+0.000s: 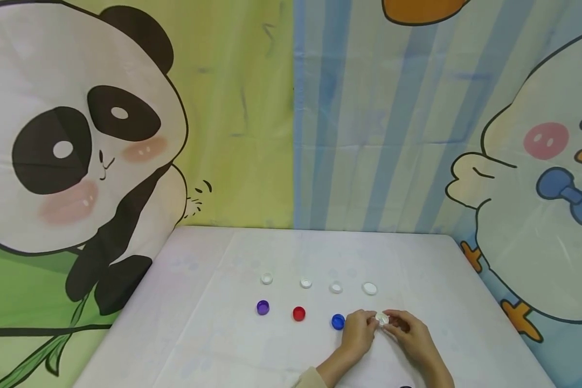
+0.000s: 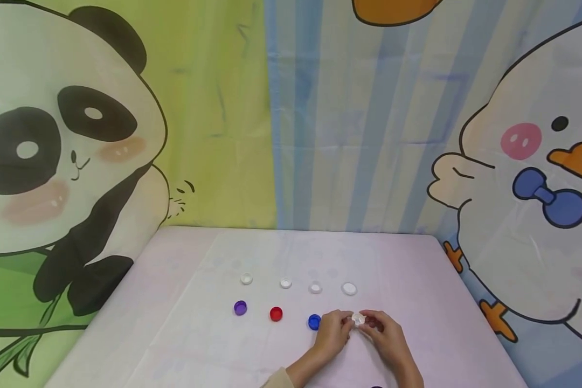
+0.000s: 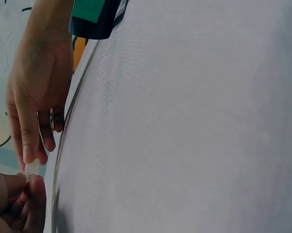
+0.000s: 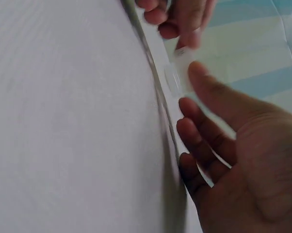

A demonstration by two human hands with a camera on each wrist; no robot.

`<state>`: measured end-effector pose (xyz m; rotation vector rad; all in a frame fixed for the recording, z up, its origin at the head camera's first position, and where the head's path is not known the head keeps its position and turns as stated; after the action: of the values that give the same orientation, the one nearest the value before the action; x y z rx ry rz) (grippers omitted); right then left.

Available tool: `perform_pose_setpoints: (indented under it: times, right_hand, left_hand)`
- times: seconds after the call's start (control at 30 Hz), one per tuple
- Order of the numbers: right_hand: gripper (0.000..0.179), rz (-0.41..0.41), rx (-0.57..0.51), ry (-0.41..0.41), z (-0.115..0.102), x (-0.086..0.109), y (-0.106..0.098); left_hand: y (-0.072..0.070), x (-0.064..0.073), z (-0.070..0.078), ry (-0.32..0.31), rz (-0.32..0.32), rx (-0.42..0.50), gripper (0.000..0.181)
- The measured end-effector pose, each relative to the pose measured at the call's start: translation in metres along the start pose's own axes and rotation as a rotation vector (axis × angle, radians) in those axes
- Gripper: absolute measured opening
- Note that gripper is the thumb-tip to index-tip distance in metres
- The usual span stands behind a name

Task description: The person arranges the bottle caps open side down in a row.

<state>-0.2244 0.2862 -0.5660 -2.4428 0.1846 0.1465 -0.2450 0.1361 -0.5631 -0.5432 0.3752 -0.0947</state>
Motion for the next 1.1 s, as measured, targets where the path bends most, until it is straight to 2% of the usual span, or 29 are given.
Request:
perform_pose_setpoints:
  times: [0.1,0.17,0.23,0.3,0.37,0.43,0.57,0.67,0.8,0.93,1.1]
  right_hand:
    - [0.031,0.035,0.009,-0.074,-0.012,0.004,-0.008]
    - [0.031,0.062,0.031,-0.137,-0.023,0.007,-0.014]
    - [0.029,0.083,0.033,-0.191,-0.033,0.009,-0.021]
    - [0.029,0.101,0.033,-0.239,-0.044,0.010,-0.027]
    - [0.029,0.121,0.037,-0.267,-0.054,0.012,-0.032]
    - [0.030,0.135,0.030,-0.286,-0.064,0.013,-0.037]
    - [0.031,0.160,0.027,-0.323,-0.084,0.016,-0.043]
    - [0.032,0.178,0.022,-0.349,-0.097,0.019,-0.046]
    - [0.035,0.193,0.026,-0.351,-0.112,0.024,-0.049]
    - [0.036,0.189,0.026,-0.360,-0.123,0.027,-0.049]
    - [0.038,0.165,0.018,-0.432,-0.132,0.028,-0.047]
  left_hand:
    - [-0.006,0.001,0.004,-0.012,-0.013,0.200,0.016]
    - [-0.012,-0.001,0.008,-0.045,-0.038,0.351,0.016]
    - [-0.020,-0.002,0.014,-0.073,-0.058,0.451,0.017]
    - [-0.029,-0.004,0.021,-0.086,-0.073,0.513,0.018]
    - [-0.041,-0.004,0.031,-0.068,-0.084,0.540,0.019]
    - [-0.055,-0.003,0.044,-0.025,-0.087,0.561,0.020]
    - [-0.085,0.000,0.067,0.112,-0.066,0.556,0.021]
    - [-0.101,0.001,0.077,0.192,-0.043,0.528,0.020]
    - [-0.112,0.002,0.081,0.267,-0.026,0.512,0.019]
    - [-0.120,0.002,0.080,0.295,-0.035,0.534,0.019]
    - [-0.124,0.002,0.072,0.243,-0.091,0.577,0.022]
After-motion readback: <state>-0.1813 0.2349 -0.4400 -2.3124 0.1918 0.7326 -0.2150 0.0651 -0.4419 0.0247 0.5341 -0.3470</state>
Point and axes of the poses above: each hand's wrist, its own x-axis away from the middle knuckle, its own y-axis out of the palm, z = x × y, the point moved 4 cm from there along -x, towards the middle knuckle, and after that the axes turned 2 degrees about z, right-handed, at the moved point
